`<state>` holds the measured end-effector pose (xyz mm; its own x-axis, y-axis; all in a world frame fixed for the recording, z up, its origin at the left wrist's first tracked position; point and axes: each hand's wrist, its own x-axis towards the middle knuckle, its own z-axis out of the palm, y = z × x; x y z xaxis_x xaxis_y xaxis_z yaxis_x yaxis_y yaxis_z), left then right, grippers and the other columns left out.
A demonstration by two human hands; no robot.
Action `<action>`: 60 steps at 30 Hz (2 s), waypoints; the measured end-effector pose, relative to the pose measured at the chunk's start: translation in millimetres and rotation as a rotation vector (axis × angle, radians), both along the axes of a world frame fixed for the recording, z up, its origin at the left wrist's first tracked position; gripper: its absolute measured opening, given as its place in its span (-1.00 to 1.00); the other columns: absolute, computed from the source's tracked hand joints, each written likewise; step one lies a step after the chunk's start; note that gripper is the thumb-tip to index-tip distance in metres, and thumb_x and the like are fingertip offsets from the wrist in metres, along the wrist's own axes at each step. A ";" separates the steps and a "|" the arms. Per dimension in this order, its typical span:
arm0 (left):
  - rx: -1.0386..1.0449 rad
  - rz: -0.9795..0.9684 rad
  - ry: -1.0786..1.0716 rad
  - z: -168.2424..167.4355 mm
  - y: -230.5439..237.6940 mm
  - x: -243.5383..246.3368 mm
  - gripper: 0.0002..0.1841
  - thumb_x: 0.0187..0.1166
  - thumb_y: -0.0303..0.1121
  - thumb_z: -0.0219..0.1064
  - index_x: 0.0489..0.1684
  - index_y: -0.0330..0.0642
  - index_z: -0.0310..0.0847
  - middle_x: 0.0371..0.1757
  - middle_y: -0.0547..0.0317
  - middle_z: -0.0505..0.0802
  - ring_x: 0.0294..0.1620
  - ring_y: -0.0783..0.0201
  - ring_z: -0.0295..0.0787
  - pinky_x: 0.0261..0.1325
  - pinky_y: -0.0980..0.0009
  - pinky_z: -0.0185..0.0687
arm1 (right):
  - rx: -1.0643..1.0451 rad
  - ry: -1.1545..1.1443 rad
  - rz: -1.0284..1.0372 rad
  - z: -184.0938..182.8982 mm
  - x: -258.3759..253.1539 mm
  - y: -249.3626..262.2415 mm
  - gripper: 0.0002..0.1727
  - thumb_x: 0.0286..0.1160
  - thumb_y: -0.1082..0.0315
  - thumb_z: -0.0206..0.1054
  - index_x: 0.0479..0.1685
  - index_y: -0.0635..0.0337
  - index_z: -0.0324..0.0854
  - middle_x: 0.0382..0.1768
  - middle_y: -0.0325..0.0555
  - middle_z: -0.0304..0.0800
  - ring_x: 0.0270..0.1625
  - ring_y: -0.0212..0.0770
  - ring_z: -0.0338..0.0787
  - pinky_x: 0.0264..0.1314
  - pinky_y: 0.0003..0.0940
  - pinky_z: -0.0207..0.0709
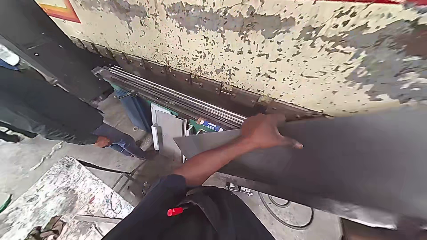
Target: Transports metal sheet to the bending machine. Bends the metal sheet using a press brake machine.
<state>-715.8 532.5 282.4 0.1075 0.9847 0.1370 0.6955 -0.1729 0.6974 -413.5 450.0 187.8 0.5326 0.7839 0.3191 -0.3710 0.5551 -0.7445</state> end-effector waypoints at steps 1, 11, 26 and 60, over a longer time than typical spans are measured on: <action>-0.047 -0.065 0.119 -16.9 10.2 7.0 -0.32 0.08 0.40 0.60 -0.03 0.06 0.77 -0.25 0.17 0.88 -0.14 0.09 0.85 -0.12 -0.15 0.74 | -0.111 0.065 0.032 -39.6 -5.6 -9.3 -0.48 0.91 -0.05 -0.14 0.55 0.11 0.34 0.22 -0.16 0.79 0.33 -0.17 0.77 0.47 0.04 0.62; -0.228 -0.557 0.572 -185.2 109.0 -24.9 -0.25 0.27 0.49 0.35 0.03 -0.05 0.76 -0.05 0.01 0.88 0.08 -0.03 0.80 0.20 -0.18 0.62 | -0.491 0.723 0.193 -195.3 -167.4 -96.4 -0.72 0.89 0.10 -0.08 0.06 -0.01 0.51 -0.10 -0.35 0.78 0.10 -0.38 0.79 0.35 -0.23 0.64; -0.427 -0.697 0.451 -209.2 185.5 -157.9 -0.24 0.36 0.38 0.42 0.29 -0.09 0.72 0.13 -0.04 0.86 0.22 -0.05 0.79 0.22 -0.27 0.65 | -0.512 0.654 0.228 -189.5 -306.7 -43.8 -0.79 0.73 0.23 0.21 0.08 0.07 0.68 0.01 -0.17 0.88 0.22 -0.22 0.84 0.41 -0.08 0.68; -0.877 -0.138 -0.607 -313.2 -41.7 -425.2 -0.48 0.17 -0.50 0.55 0.21 -0.37 0.61 -0.01 0.02 0.88 -0.01 0.21 0.85 0.10 0.19 0.81 | -1.078 0.424 0.879 -183.2 -537.9 101.4 -0.69 0.81 0.32 0.11 0.32 0.34 0.49 0.01 0.04 0.82 0.00 -0.13 0.86 0.12 -0.17 0.79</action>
<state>-1141.0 490.8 -30.8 0.3772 0.7501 -0.5431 0.2035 0.5050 0.8388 -951.4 551.4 4.5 -0.3335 0.6526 -0.6804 -0.5831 -0.7099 -0.3951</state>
